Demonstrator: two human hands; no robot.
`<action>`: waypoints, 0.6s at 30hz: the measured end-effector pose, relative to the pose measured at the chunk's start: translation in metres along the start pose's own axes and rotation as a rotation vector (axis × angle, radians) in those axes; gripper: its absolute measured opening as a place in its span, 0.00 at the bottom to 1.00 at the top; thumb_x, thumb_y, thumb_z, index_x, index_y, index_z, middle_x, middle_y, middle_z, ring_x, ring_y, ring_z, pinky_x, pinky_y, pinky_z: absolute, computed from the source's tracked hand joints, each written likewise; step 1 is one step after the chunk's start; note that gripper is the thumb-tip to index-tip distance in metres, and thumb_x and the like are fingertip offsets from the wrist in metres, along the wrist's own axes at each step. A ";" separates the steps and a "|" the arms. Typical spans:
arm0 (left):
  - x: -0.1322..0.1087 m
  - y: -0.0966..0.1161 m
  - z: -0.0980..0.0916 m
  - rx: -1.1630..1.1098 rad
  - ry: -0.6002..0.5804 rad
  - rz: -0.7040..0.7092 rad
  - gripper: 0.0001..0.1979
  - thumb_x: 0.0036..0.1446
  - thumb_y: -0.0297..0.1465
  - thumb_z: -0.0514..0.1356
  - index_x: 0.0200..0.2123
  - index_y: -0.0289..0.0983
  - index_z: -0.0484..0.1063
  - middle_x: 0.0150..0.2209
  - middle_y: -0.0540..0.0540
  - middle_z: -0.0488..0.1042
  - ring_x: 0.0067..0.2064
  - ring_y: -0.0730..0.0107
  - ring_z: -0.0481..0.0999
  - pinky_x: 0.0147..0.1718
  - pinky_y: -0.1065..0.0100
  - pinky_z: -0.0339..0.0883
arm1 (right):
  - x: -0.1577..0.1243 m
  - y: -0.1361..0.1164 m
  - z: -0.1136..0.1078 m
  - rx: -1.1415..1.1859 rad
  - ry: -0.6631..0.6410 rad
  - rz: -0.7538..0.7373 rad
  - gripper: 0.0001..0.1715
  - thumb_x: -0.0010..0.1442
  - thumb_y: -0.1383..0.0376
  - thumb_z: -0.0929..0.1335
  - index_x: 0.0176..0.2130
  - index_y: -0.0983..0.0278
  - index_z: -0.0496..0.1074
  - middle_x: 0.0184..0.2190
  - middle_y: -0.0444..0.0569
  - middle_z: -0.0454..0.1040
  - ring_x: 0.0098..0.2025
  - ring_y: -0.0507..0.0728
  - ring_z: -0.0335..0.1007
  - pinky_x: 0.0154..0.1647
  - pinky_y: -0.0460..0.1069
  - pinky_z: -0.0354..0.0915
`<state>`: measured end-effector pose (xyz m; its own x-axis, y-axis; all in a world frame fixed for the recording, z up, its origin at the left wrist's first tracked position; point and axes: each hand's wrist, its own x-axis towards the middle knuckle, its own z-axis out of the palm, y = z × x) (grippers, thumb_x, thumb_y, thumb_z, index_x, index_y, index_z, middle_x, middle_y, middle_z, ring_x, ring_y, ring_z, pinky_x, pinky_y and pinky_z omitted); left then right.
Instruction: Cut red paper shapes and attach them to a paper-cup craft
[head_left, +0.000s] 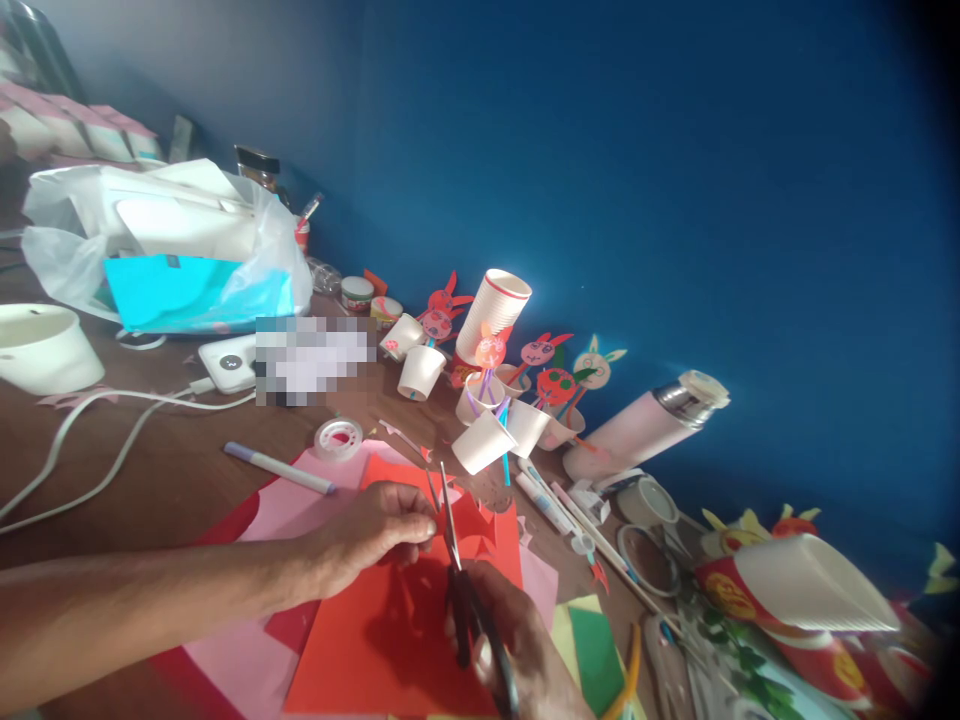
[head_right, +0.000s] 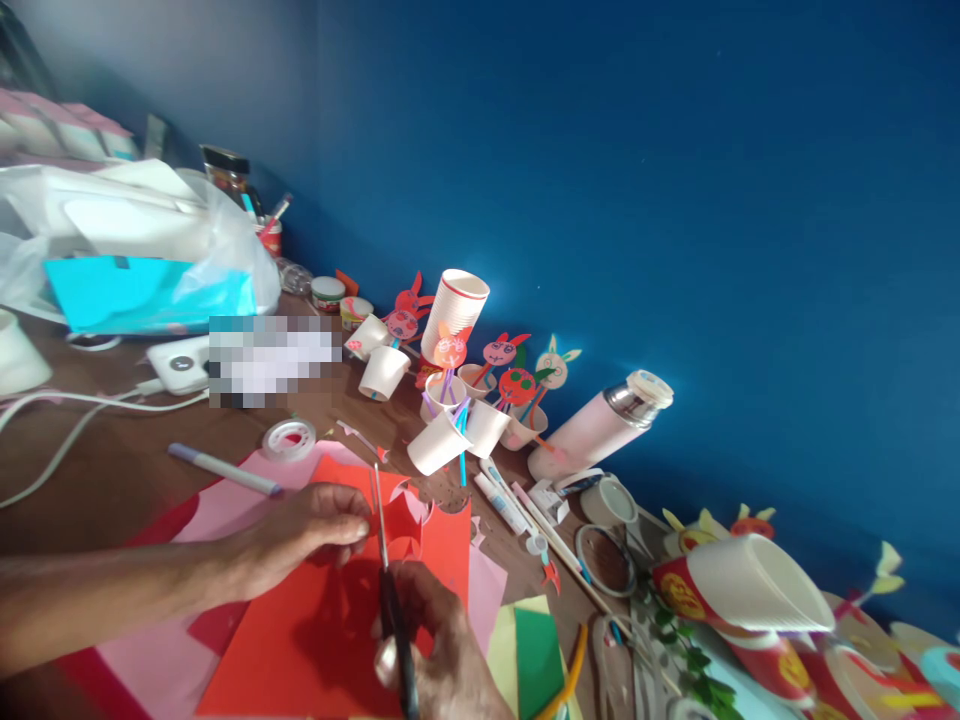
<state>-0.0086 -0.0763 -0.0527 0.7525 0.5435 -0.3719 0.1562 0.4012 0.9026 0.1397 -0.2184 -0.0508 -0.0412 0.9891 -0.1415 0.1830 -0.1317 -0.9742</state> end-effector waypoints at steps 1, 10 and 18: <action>0.000 -0.001 0.000 0.007 0.000 0.007 0.07 0.45 0.33 0.59 0.23 0.34 0.67 0.21 0.50 0.69 0.23 0.76 0.65 0.26 0.71 0.53 | 0.000 0.002 0.000 0.004 -0.002 -0.002 0.30 0.50 0.42 0.63 0.39 0.64 0.65 0.27 0.45 0.64 0.28 0.52 0.58 0.30 0.47 0.57; 0.000 0.002 0.000 0.012 -0.010 0.028 0.07 0.44 0.33 0.59 0.23 0.34 0.66 0.20 0.51 0.69 0.23 0.74 0.66 0.26 0.70 0.56 | -0.003 0.002 0.000 0.083 0.005 0.022 0.35 0.47 0.39 0.64 0.40 0.65 0.65 0.27 0.45 0.63 0.27 0.51 0.55 0.29 0.47 0.55; 0.000 0.003 0.000 0.031 -0.020 0.048 0.07 0.44 0.31 0.58 0.21 0.34 0.66 0.20 0.50 0.70 0.23 0.74 0.67 0.26 0.70 0.58 | -0.001 0.004 0.001 0.102 0.020 0.030 0.35 0.46 0.40 0.65 0.40 0.66 0.65 0.26 0.44 0.61 0.26 0.51 0.53 0.28 0.46 0.55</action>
<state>-0.0084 -0.0757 -0.0500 0.7724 0.5463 -0.3241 0.1397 0.3516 0.9256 0.1397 -0.2202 -0.0546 -0.0176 0.9856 -0.1683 0.0832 -0.1663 -0.9826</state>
